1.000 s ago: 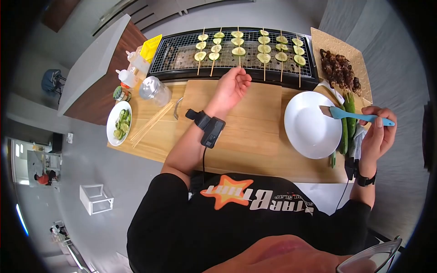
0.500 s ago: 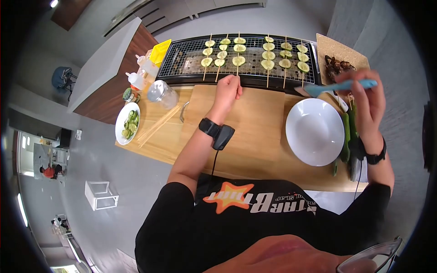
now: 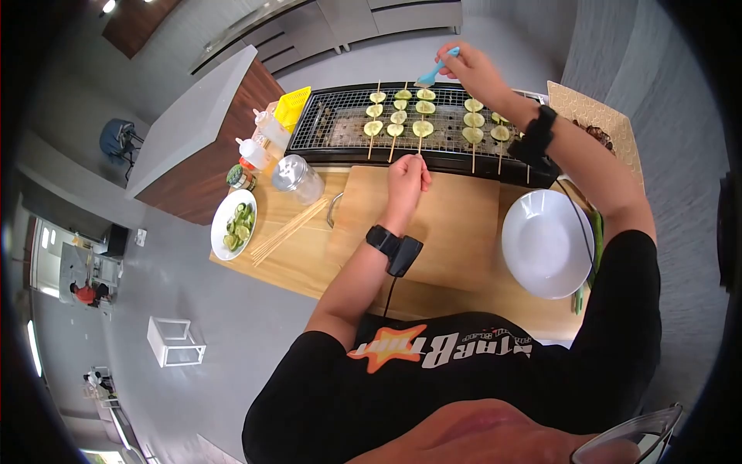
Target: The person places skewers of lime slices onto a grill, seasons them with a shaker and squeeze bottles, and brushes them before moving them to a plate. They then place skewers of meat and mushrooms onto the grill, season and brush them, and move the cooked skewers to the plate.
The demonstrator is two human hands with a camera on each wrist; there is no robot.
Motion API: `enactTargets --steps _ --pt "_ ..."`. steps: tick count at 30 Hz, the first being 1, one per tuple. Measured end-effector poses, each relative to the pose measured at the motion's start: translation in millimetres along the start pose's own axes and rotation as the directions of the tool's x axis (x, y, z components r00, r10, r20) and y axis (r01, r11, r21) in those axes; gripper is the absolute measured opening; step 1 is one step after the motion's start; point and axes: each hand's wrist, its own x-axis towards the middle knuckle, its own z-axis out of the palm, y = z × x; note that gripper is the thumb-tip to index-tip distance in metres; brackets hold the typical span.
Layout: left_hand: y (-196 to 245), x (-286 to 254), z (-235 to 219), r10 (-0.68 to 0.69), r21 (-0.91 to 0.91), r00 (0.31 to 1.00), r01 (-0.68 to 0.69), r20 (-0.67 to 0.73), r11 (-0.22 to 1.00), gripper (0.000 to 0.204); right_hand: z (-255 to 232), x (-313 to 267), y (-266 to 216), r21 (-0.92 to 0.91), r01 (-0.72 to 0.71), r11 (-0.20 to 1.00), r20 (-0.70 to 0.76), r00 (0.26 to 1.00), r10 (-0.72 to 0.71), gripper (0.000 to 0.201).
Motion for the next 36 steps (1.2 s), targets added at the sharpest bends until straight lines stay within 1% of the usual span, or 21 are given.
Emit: enactTargets --steps 1,3,4,5,8,11,14,15,18,19,22,23,26,27,29,30,31,34,35,36 --pt "0 0 0 0.005 -0.011 1.0 -0.005 0.005 1.0 0.027 6 4 9 -0.046 -0.053 0.998 -0.002 0.999 0.053 0.021" --pt "-1 1 0 0.012 -0.049 1.0 -0.011 0.004 0.999 0.027 15 6 29 -0.111 -0.105 0.988 0.033 0.993 0.109 0.02" --pt "-1 0 0 0.011 -0.065 1.0 -0.011 0.005 0.998 0.027 19 3 25 -0.141 -0.133 0.981 0.048 0.989 0.141 0.02" --pt "-1 -1 0 0.01 -0.047 1.0 -0.011 -0.015 0.999 0.027 18 2 20 -0.227 -0.099 0.969 0.033 0.993 0.109 0.018" --pt "-1 -2 0 -0.007 -0.042 0.999 0.005 -0.037 0.999 0.027 20 -11 -4 0.006 0.02 1.0 -0.066 0.998 -0.019 0.018" --pt "3 -3 1 -0.036 -0.085 0.999 0.035 -0.007 0.996 0.027 28 -34 -10 -0.152 0.077 0.985 0.126 0.99 -0.058 0.022" --pt "9 -6 2 -0.121 -0.154 0.993 0.118 -0.008 0.981 0.026 27 -45 -31 -0.118 0.032 0.992 0.053 0.998 -0.026 0.02" --pt "9 -7 2 -0.121 -0.178 0.993 0.119 0.0 0.977 0.026 30 -49 -43 -0.029 0.06 0.998 0.006 0.998 -0.06 0.019" --pt "8 -9 1 -0.143 -0.24 0.99 0.141 0.007 0.96 0.025 34 -62 -41 -0.155 0.006 0.988 0.17 0.985 0.021 0.019" --pt "10 -9 1 -0.157 -0.255 0.988 0.152 -0.001 0.955 0.025 35 -64 -37 -0.145 0.003 0.989 0.181 0.983 0.024 0.021" --pt "12 -11 3 -0.228 -0.319 0.974 0.213 -0.011 0.923 0.025 12 -49 -42 -0.13 -0.027 0.991 0.072 0.997 0.037 0.021" --pt "12 -10 4 -0.255 -0.343 0.967 0.237 -0.008 0.909 0.025 5 -45 -44 -0.037 -0.019 0.999 -0.023 1.0 0.018 0.022" --pt "9 -9 5 -0.292 -0.355 0.952 0.305 0.09 0.884 0.027 -24 -30 -24 -0.28 0.154 0.947 -0.127 0.972 -0.196 0.024" --pt "9 -10 6 -0.27 -0.31 0.953 0.301 0.138 0.902 0.027 -34 -27 -11 -0.322 0.126 0.938 -0.132 0.975 -0.177 0.024" --pt "9 -13 10 -0.229 -0.219 0.946 0.28 0.231 0.935 0.029 -42 -31 8 -0.434 -0.012 0.901 -0.091 0.995 -0.031 0.025" --pt "9 -16 12 -0.233 -0.199 0.941 0.285 0.247 0.938 0.028 -45 -35 17 -0.486 -0.08 0.87 -0.077 0.996 0.049 0.025" --pt "10 -18 15 -0.237 -0.178 0.936 0.288 0.26 0.941 0.028 -41 -38 12 -0.457 -0.039 0.889 -0.103 0.995 -0.009 0.024" --pt "9 -21 19 -0.232 -0.135 0.924 0.283 0.304 0.95 0.028 -42 -47 -17 -0.329 0.045 0.943 -0.19 0.975 -0.113 0.023" --pt "9 -22 19 -0.23 -0.121 0.92 0.28 0.318 0.952 0.027 -41 -51 -21 -0.29 0.079 0.954 -0.179 0.975 -0.135 0.021" --pt "9 -23 19 -0.226 -0.114 0.917 0.276 0.327 0.954 0.027 -37 -58 -23 -0.308 0.057 0.95 -0.11 0.989 -0.095 0.021"
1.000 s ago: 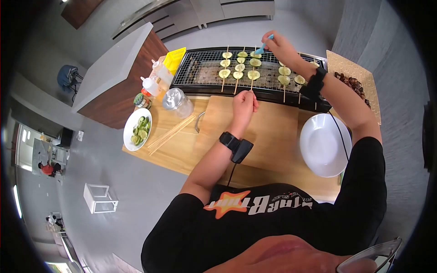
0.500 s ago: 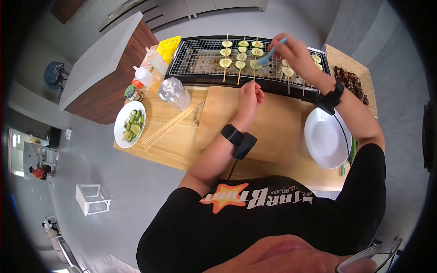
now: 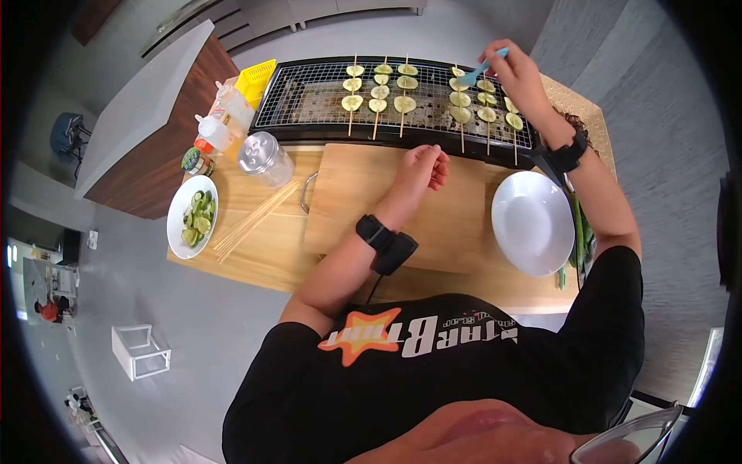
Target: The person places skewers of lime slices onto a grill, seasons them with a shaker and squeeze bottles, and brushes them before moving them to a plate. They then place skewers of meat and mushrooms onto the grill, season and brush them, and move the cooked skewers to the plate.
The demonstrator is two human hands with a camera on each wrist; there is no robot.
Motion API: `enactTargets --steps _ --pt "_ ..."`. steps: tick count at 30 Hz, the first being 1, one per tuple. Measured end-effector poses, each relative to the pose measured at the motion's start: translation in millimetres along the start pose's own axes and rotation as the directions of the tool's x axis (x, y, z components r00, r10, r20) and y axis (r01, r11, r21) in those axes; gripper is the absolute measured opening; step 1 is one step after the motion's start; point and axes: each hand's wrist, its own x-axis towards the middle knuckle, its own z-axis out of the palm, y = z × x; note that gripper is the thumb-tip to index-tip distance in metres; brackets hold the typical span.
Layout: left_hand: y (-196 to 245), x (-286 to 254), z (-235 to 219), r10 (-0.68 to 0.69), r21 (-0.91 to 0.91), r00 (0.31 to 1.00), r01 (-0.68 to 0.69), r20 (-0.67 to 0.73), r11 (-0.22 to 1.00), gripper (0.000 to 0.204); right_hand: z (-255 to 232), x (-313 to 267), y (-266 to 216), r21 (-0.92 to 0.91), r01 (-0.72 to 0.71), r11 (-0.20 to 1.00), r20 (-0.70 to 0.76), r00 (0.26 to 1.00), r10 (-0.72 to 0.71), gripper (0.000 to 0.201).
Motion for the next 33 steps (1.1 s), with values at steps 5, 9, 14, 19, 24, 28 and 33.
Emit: enactTargets --steps 5,9,14,19,24,28,33 --pt "-1 -4 4 -0.007 0.044 0.999 0.006 0.034 0.999 0.03 1 -28 -24 -0.043 0.012 0.999 0.04 0.999 -0.01 0.018" --pt "1 -3 13 -0.1 -0.037 0.992 0.103 0.076 0.994 0.034 -4 -45 -23 -0.12 -0.012 0.993 0.183 0.983 0.034 0.02" --pt "4 9 23 -0.161 -0.172 0.966 0.197 0.203 0.965 0.037 -26 -56 -39 0.156 -0.089 0.984 0.045 0.996 0.083 0.02" --pt "-2 24 29 -0.095 -0.246 0.989 0.121 0.117 0.962 0.027 -54 -61 -46 0.197 -0.142 0.97 0.008 0.99 0.143 0.02" --pt "0 25 34 0.071 -0.138 0.996 -0.077 -0.05 0.987 0.021 -68 -63 -37 0.228 -0.148 0.962 -0.026 0.987 0.158 0.022" --pt "21 9 27 0.259 0.101 0.954 -0.246 -0.15 0.964 0.022 -70 -57 -36 0.21 -0.099 0.973 -0.057 0.992 0.113 0.023" --pt "4 14 12 0.309 0.27 0.928 -0.249 -0.209 0.93 0.024 -56 -40 -30 0.25 -0.073 0.966 -0.03 0.996 0.083 0.021"
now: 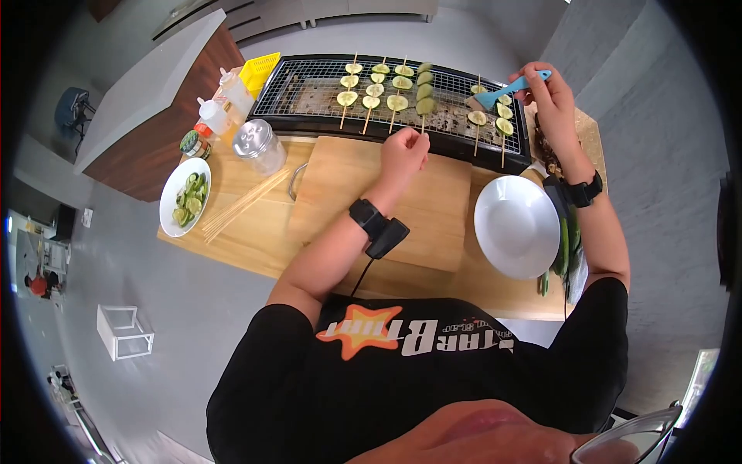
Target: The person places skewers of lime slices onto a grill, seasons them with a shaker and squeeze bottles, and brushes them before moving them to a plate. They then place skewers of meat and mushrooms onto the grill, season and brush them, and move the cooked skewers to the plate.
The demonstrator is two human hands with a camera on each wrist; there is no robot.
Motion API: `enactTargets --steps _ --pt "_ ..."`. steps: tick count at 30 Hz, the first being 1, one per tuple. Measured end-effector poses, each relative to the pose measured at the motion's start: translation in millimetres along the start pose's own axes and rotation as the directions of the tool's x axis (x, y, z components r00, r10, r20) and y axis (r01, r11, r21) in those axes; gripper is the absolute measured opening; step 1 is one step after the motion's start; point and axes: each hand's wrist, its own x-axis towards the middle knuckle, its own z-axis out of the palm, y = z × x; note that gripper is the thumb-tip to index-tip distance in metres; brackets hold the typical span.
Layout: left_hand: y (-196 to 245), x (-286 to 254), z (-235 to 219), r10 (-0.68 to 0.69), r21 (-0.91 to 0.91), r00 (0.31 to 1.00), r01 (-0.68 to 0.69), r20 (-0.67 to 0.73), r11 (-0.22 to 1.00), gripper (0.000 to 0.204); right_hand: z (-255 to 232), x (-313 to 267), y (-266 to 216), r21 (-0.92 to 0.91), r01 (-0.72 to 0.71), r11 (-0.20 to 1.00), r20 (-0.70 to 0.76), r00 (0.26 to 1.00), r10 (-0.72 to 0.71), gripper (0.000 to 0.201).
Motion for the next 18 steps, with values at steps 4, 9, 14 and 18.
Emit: enactTargets --steps 4,9,14,18 --pt "-19 1 2 0.052 0.104 0.999 -0.05 -0.011 0.993 0.024 22 16 15 -0.01 -0.005 1.0 0.041 0.999 0.006 0.023" --pt "-18 1 2 0.057 0.121 0.998 -0.057 0.003 0.991 0.025 49 46 54 -0.112 0.088 0.99 0.042 0.996 -0.084 0.022" --pt "-16 -2 -1 0.041 0.111 0.999 -0.042 0.013 0.993 0.025 63 60 90 -0.203 0.077 0.976 0.103 0.993 -0.057 0.021" --pt "-23 0 -3 -0.001 0.022 1.0 0.001 0.023 1.0 0.025 69 49 54 -0.129 0.09 0.988 0.026 0.996 -0.088 0.02"
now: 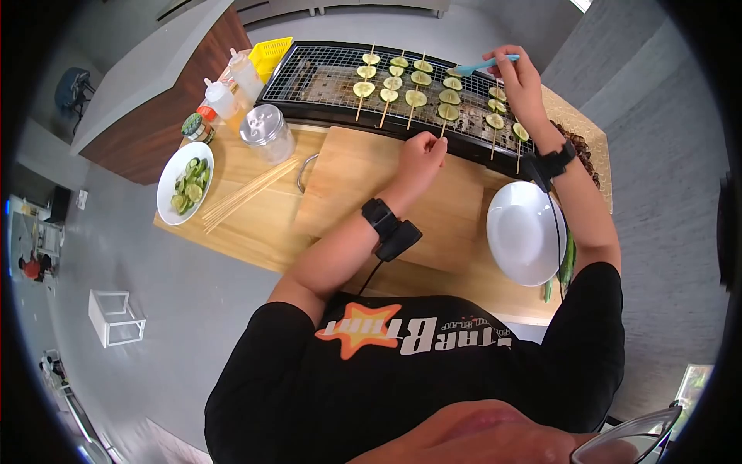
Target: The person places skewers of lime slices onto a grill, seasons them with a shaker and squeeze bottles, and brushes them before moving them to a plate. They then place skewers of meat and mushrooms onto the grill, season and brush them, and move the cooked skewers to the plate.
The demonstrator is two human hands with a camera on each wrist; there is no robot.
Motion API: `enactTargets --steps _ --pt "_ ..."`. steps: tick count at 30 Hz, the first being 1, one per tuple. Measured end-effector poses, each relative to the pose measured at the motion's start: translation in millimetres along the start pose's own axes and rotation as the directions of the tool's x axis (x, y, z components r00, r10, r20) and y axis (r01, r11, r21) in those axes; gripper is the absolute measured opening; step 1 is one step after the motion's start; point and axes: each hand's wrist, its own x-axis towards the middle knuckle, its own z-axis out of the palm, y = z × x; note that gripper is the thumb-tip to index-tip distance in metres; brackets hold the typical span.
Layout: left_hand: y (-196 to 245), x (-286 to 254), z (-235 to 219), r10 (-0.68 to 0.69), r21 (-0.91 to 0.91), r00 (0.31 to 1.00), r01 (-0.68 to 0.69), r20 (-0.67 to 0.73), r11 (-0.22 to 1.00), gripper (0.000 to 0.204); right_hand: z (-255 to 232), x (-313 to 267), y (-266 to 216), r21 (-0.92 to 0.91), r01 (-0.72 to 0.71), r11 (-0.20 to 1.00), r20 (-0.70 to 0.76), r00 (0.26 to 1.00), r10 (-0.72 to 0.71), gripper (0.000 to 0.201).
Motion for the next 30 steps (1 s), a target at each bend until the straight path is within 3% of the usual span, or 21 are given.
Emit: enactTargets --steps 1,2,5,9,12,15,22,28,30 --pt "2 -1 0 -0.024 -0.036 1.0 0.025 0.009 0.999 0.025 0 -5 -6 0.067 0.01 0.998 -0.013 1.0 -0.009 0.019" --pt "4 -2 1 -0.048 -0.072 0.999 0.049 0.02 0.996 0.024 1 -13 -6 0.045 0.028 0.999 0.069 0.997 -0.031 0.018" --pt "6 -3 3 -0.084 -0.099 0.996 0.086 0.024 0.991 0.025 1 -29 -23 -0.159 -0.001 0.987 0.206 0.978 0.034 0.017" --pt "9 -5 3 0.016 -0.06 1.0 -0.016 0.0 0.998 0.024 0 -31 -29 0.04 0.025 0.999 0.06 0.998 -0.027 0.018" --pt "8 -2 2 0.049 -0.029 0.999 -0.049 -0.019 0.998 0.024 -3 -40 -36 -0.178 -0.033 0.983 0.211 0.975 0.071 0.018" --pt "8 -2 0 0.066 -0.022 0.997 -0.066 -0.04 0.998 0.023 -11 -51 -53 0.075 -0.076 0.994 0.095 0.993 0.069 0.017" --pt "7 -2 0 -0.037 -0.062 0.999 0.035 -0.032 0.997 0.024 -41 -113 -117 0.167 -0.058 0.984 0.02 0.998 0.056 0.014" --pt "8 -3 -2 -0.153 -0.092 0.988 0.155 0.028 0.984 0.033 -36 -188 -135 0.291 -0.075 0.954 -0.075 0.992 0.101 0.012" --pt "18 -9 -6 -0.215 -0.12 0.971 0.227 0.104 0.967 0.039 -27 -212 -133 0.341 -0.076 0.937 -0.185 0.972 0.147 0.013"
